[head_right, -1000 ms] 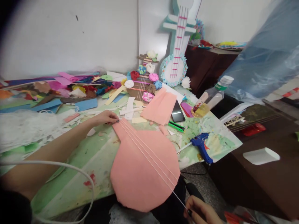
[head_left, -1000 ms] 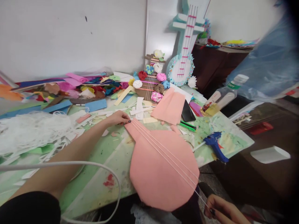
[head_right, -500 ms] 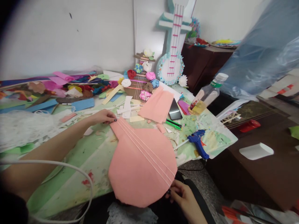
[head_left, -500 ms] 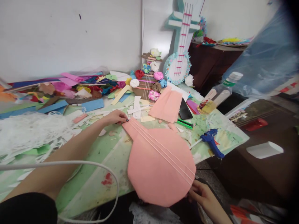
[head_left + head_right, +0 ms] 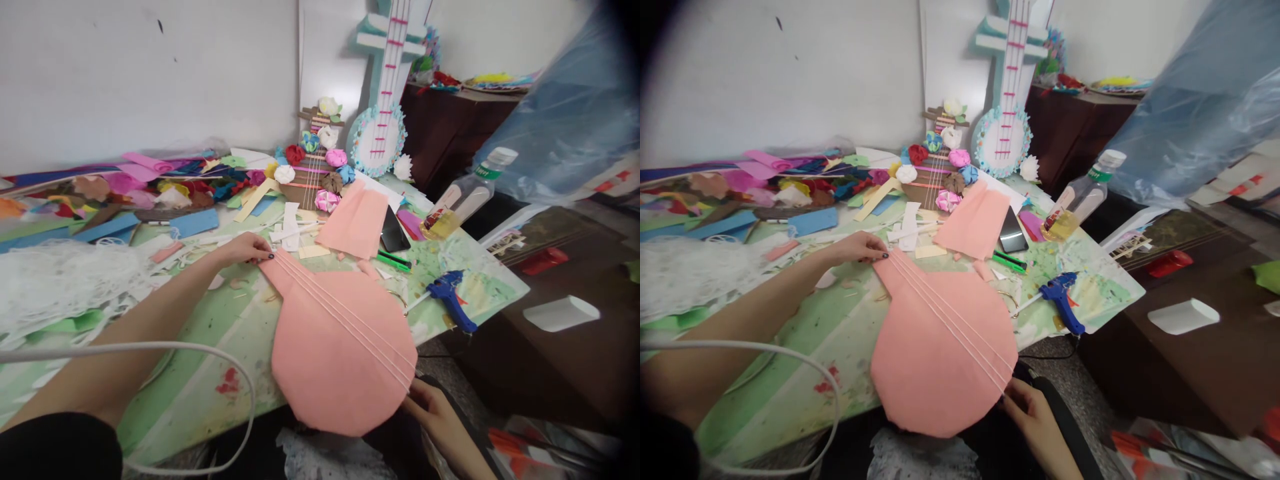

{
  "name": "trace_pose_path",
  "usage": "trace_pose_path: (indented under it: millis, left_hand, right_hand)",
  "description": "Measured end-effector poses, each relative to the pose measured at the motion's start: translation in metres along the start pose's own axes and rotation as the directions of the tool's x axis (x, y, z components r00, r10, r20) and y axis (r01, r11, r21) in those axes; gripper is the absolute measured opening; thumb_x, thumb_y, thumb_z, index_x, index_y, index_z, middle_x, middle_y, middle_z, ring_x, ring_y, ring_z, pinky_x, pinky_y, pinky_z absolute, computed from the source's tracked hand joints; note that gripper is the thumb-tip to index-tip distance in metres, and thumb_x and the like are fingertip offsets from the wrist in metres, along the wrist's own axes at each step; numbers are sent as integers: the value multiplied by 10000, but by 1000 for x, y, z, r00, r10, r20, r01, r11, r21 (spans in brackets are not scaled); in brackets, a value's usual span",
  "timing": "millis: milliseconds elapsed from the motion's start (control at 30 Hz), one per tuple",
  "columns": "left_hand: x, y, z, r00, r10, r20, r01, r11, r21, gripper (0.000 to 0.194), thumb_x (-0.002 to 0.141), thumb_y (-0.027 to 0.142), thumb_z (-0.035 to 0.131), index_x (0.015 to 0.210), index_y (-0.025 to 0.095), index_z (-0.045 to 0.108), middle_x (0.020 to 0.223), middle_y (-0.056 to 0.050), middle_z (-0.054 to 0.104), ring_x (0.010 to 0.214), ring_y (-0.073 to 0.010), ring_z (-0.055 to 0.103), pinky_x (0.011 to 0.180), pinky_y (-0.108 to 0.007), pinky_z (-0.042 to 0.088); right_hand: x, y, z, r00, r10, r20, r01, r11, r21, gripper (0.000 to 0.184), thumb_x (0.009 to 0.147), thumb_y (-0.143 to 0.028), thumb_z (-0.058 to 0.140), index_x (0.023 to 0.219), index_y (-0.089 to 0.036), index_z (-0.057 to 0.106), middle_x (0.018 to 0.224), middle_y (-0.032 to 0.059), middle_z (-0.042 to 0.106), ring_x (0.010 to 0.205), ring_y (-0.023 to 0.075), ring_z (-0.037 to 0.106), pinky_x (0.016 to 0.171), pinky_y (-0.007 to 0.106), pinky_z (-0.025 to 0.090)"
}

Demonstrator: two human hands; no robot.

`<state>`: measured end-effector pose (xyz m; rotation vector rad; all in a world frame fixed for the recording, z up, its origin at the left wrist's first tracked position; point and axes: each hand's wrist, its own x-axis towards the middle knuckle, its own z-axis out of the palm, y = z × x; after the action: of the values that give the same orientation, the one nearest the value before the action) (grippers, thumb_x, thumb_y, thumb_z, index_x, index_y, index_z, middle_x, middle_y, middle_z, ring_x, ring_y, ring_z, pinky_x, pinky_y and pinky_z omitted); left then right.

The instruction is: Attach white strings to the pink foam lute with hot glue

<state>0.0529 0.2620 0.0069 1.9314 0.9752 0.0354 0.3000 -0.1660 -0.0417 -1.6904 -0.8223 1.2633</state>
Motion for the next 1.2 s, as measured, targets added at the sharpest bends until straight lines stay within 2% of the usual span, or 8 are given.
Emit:
trace_pose_path:
  millis: [100, 267, 433, 533, 633, 733, 967, 1200]
  left_hand:
    - [0, -1, 0, 1000, 3, 2, -3, 1000, -1, 240, 668, 375, 724, 743, 154, 670, 531, 8, 554, 465, -89, 456, 417, -185, 315]
    - [2, -2, 0, 1000, -6, -4, 6, 1000, 3, 252, 663, 383, 726, 749, 152, 672, 533, 5, 560, 465, -90, 463, 414, -182, 313]
    - [1, 0, 0, 1000, -6, 0, 6, 1000, 0, 252, 657, 387, 728, 731, 154, 669, 526, 5, 562, 459, -91, 464, 409, -184, 308]
    - [-1, 2, 1, 1000, -2, -7, 2, 1000, -3, 254, 652, 391, 731, 728, 157, 669, 524, 5, 563, 456, -92, 463, 410, -186, 308]
    - [-2, 3, 1, 1000, 2, -16, -2, 1000, -4, 256, 644, 395, 735, 724, 159, 675, 521, 4, 563, 457, -95, 465, 410, -189, 311]
    - [-2, 4, 1, 1000, 0, -27, -1, 1000, -8, 258, 633, 394, 739, 723, 159, 681, 515, 6, 559, 454, -97, 468, 408, -191, 310]
    - [-3, 4, 2, 999, 7, -37, -7, 1000, -15, 255, 633, 373, 740, 734, 146, 685, 511, 7, 554, 459, -92, 471, 420, -187, 322]
    - [-4, 7, 4, 998, 8, -58, -8, 1000, -14, 253, 616, 368, 751, 680, 140, 662, 473, 11, 537, 435, -90, 459, 402, -187, 302]
  right_hand:
    - [-6, 0, -13, 987, -17, -162, 9, 999, -52, 335, 716, -394, 641, 941, -171, 748, 983, 117, 728, 928, 293, 650, 915, 407, 473]
    - [-21, -3, -33, 932, 16, -362, -65, 990, -125, 385, 654, -403, 639, 962, -205, 757, 1027, 96, 727, 988, 290, 650, 884, 336, 496]
    - [-29, -20, -25, 904, 70, -422, -95, 995, -39, 421, 642, -511, 693, 889, -174, 744, 857, 91, 735, 574, 163, 601, 563, 249, 497]
    - [-28, -27, -8, 911, 175, -373, -109, 976, 191, 612, 644, -619, 702, 1046, -160, 659, 865, 94, 711, 390, 87, 453, 394, 237, 383]
    - [-23, -26, 9, 945, 250, -213, -149, 904, 402, 667, 637, -626, 739, 1106, -178, 583, 833, 77, 682, 444, 121, 531, 403, 232, 382]
    - [-18, -18, 19, 965, 211, -158, -104, 857, 505, 590, 659, -553, 777, 1072, -172, 594, 672, 21, 619, 524, 126, 541, 473, 218, 398]
    - [-15, -12, 17, 956, 225, -188, -103, 858, 504, 440, 583, -503, 840, 786, -150, 674, 574, -24, 485, 491, 66, 340, 469, 197, 283]
    - [-23, -3, 13, 960, 170, -222, -76, 924, 376, 477, 585, -599, 789, 658, -138, 689, 519, -6, 444, 517, 96, 340, 491, 221, 274]
